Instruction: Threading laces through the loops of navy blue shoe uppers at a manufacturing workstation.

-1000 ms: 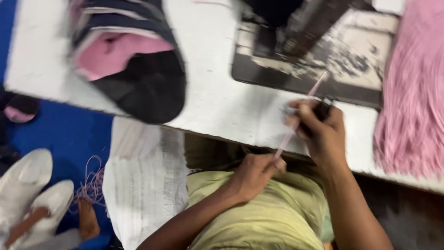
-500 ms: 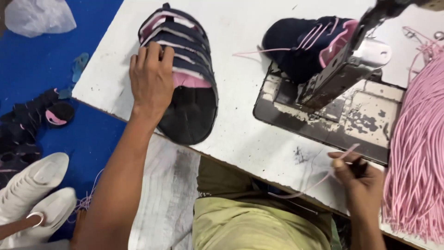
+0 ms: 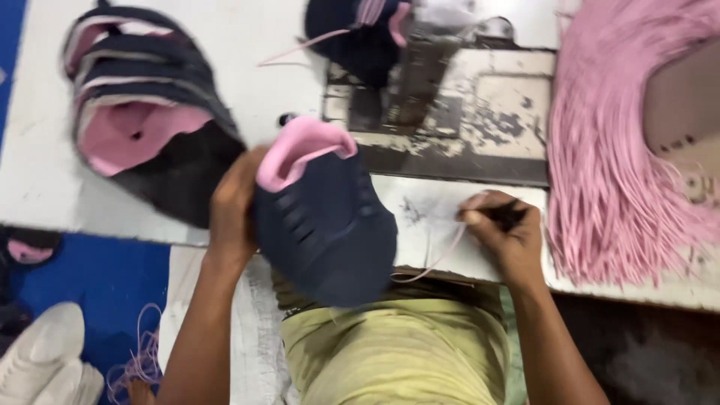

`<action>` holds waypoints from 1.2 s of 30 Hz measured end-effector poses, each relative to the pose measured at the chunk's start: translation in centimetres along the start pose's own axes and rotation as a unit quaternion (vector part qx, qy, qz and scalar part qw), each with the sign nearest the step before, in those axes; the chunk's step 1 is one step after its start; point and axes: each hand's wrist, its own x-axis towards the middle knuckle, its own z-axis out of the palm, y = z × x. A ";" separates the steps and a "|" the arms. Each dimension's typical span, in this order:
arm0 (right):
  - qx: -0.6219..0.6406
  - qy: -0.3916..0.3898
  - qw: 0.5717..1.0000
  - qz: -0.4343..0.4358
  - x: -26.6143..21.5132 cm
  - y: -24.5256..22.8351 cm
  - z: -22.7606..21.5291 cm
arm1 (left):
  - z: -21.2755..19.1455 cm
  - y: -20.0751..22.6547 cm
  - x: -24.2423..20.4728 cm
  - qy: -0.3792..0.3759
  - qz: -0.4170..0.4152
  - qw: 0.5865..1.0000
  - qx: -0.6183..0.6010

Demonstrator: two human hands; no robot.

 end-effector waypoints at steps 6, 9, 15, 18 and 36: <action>-0.093 -0.085 0.992 -0.019 -0.1 -0.7 0.9 | -0.7 3.1 -2.4 0.045 -0.102 0.992 0.051; -0.139 -0.078 0.987 0.005 0.0 -1.1 1.2 | 0.3 8.3 -0.3 -0.018 -0.072 0.997 0.013; -0.163 -0.090 0.982 -0.036 -1.2 -2.9 1.4 | 4.8 10.2 1.5 -0.241 -0.074 0.966 0.050; -0.135 -0.095 0.985 -0.040 -2.7 -4.5 1.3 | 5.1 9.1 2.5 -0.191 -0.142 0.971 0.029; -0.172 -0.058 0.981 0.074 1.4 -2.2 5.9 | 6.7 6.2 2.9 -0.194 -0.226 0.937 -0.185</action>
